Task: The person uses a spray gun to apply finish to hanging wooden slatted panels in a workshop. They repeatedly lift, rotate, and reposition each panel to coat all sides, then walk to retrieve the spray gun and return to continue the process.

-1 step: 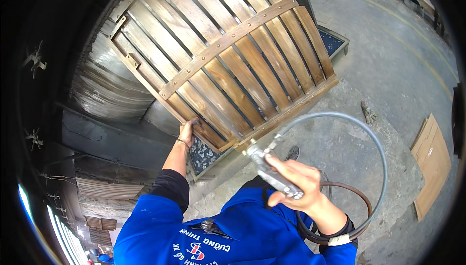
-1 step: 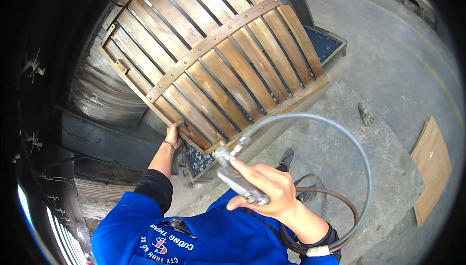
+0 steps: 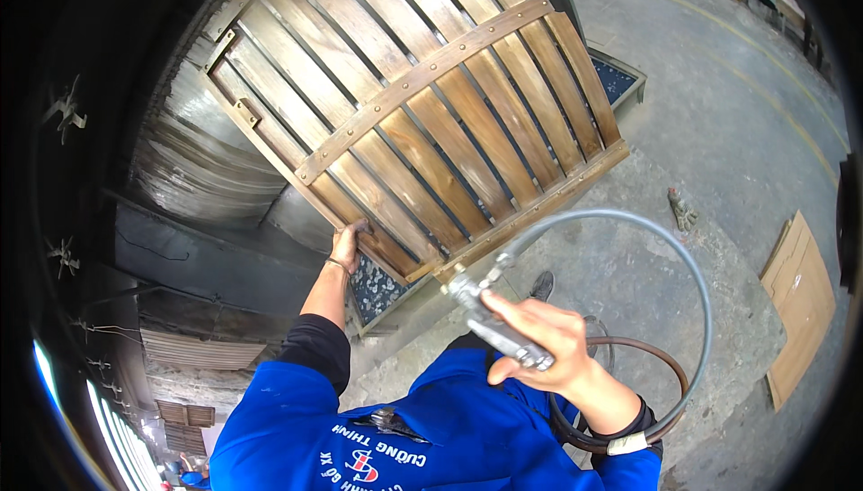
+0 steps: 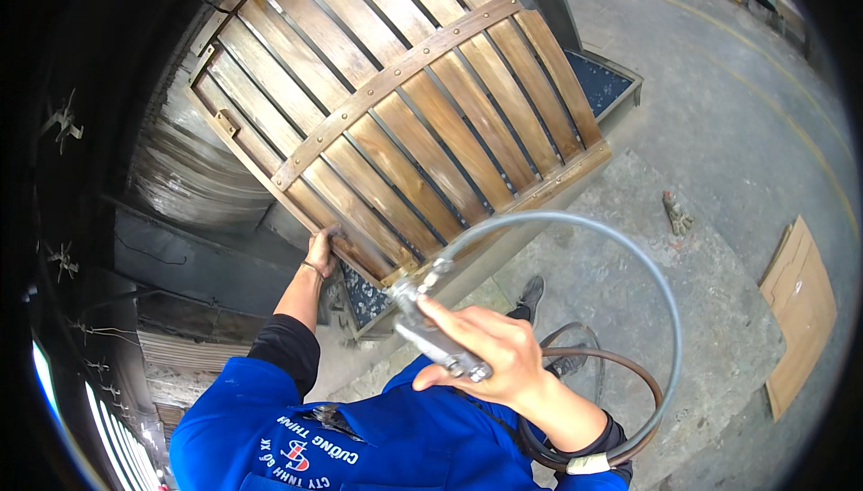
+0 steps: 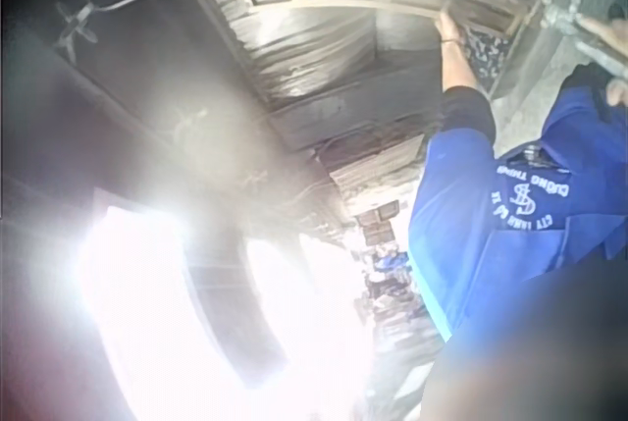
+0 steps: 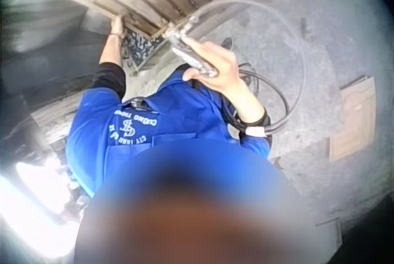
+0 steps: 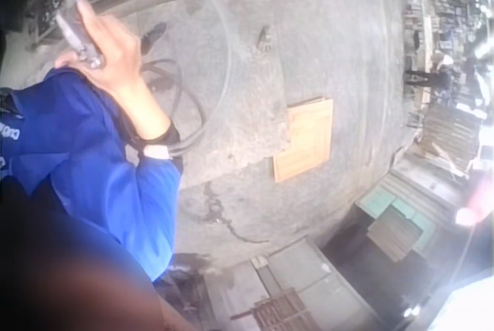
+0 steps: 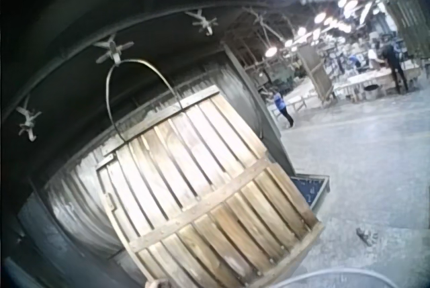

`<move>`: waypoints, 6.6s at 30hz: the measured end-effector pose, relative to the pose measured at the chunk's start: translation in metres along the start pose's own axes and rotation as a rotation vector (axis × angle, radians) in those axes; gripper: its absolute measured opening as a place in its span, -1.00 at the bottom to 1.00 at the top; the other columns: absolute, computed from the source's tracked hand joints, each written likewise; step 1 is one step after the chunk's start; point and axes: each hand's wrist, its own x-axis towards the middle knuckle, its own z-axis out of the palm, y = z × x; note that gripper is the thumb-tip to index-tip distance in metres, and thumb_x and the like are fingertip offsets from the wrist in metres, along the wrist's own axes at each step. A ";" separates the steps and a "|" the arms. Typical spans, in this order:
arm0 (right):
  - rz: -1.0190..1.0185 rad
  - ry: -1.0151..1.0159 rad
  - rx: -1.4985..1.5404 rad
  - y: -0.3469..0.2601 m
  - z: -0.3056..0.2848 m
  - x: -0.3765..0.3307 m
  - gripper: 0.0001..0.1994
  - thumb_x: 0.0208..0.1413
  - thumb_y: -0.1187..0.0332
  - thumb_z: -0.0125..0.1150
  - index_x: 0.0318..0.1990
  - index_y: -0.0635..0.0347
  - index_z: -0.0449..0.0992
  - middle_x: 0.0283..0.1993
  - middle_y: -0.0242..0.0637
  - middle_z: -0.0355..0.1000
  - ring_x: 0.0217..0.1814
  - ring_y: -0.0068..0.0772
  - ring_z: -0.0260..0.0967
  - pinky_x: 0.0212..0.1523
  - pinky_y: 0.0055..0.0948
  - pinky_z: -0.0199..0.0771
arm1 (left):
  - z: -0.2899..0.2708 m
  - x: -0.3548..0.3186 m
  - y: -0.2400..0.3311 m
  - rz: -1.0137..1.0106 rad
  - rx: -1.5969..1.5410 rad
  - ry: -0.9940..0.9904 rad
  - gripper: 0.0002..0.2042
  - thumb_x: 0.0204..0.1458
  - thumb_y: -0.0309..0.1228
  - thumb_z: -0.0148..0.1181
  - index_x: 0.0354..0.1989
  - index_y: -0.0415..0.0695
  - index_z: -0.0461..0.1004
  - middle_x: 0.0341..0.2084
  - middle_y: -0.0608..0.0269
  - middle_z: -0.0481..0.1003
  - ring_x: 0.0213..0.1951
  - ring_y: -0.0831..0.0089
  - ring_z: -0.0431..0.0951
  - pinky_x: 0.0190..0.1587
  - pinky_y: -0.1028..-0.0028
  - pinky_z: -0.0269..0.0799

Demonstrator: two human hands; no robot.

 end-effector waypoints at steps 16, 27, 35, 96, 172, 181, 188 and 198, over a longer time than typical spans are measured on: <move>0.060 0.313 -0.185 0.014 -0.053 0.017 -0.13 -0.03 -0.29 0.37 0.15 0.43 0.57 -0.35 -0.11 0.57 -0.46 -0.39 0.47 -0.42 -0.48 0.42 | -0.006 0.007 0.006 -0.001 0.010 -0.102 -0.83 0.16 -0.43 0.24 -0.14 -0.23 0.53 -0.36 0.16 0.58 -0.29 0.27 0.63 -0.21 0.22 0.63; 0.093 0.453 -0.161 0.043 -0.110 0.031 -0.32 0.24 -0.13 0.29 0.17 0.42 0.56 -0.31 -0.17 0.61 -0.38 -0.50 0.55 -0.33 -0.47 0.53 | -0.017 0.016 0.002 -0.023 0.047 -0.076 -0.66 0.05 -0.49 0.32 0.04 -0.14 0.51 -0.19 0.28 0.61 -0.19 0.36 0.62 -0.10 0.32 0.56; 0.223 0.617 -0.333 0.037 -0.159 0.036 -0.33 0.33 -0.15 0.17 0.21 0.38 0.55 -0.47 -0.38 0.46 -0.43 -0.60 0.38 -0.35 -0.53 0.41 | -0.020 0.022 -0.002 -0.016 0.035 -0.058 -0.74 0.07 -0.50 0.31 -0.05 -0.10 0.52 -0.28 0.32 0.57 -0.20 0.42 0.59 -0.10 0.38 0.52; 0.554 -0.106 -0.210 -0.016 -0.116 0.124 -0.31 -0.04 -0.02 0.55 0.16 0.29 0.59 -0.35 -0.02 0.59 -0.36 -0.18 0.61 -0.28 -0.34 0.55 | 0.031 0.016 -0.023 0.038 -0.014 0.112 -0.49 0.09 -0.56 0.33 0.24 -0.18 0.37 0.09 0.19 0.51 0.13 0.30 0.50 0.24 0.29 0.39; -0.061 -0.172 -0.117 -0.098 -0.126 0.312 -0.61 0.19 0.28 0.32 -0.05 0.55 0.54 -0.45 0.15 0.53 -0.49 -0.08 0.53 -0.42 -0.27 0.59 | 0.020 0.066 -0.045 0.049 0.040 0.222 -0.38 0.04 -0.46 0.43 0.28 -0.19 0.30 0.14 0.22 0.48 0.15 0.30 0.47 0.28 0.32 0.31; 0.039 -0.059 -0.316 -0.122 -0.180 0.257 -0.39 0.15 0.06 0.46 0.17 0.37 0.45 -0.51 -0.09 0.45 -0.56 -0.30 0.50 -0.52 -0.40 0.41 | 0.097 -0.001 -0.039 -0.127 0.683 0.852 0.32 -0.29 -0.03 0.69 0.47 -0.50 -0.15 0.42 -0.37 0.08 0.48 -0.05 0.08 0.50 0.18 0.00; -0.066 -0.033 -0.333 -0.123 -0.262 0.187 -0.42 0.17 0.05 0.43 0.19 0.22 0.41 -0.60 -0.27 0.33 -0.66 -0.51 0.22 -0.61 -0.46 0.07 | 0.213 -0.110 -0.082 0.316 0.357 0.333 -0.24 0.00 -0.26 0.55 0.32 -0.24 0.25 0.28 -0.01 0.30 0.15 0.17 0.40 0.23 0.26 0.33; -0.063 -0.070 -0.166 -0.103 -0.330 0.113 -0.44 0.12 0.01 0.44 0.02 0.36 0.48 -0.51 -0.10 0.46 -0.58 -0.34 0.34 -0.47 -0.39 0.37 | 0.308 -0.294 -0.004 0.137 0.123 -0.164 -0.77 0.22 -0.48 0.30 0.00 -0.27 0.53 -0.09 0.17 0.62 -0.14 0.45 0.59 0.01 0.47 0.49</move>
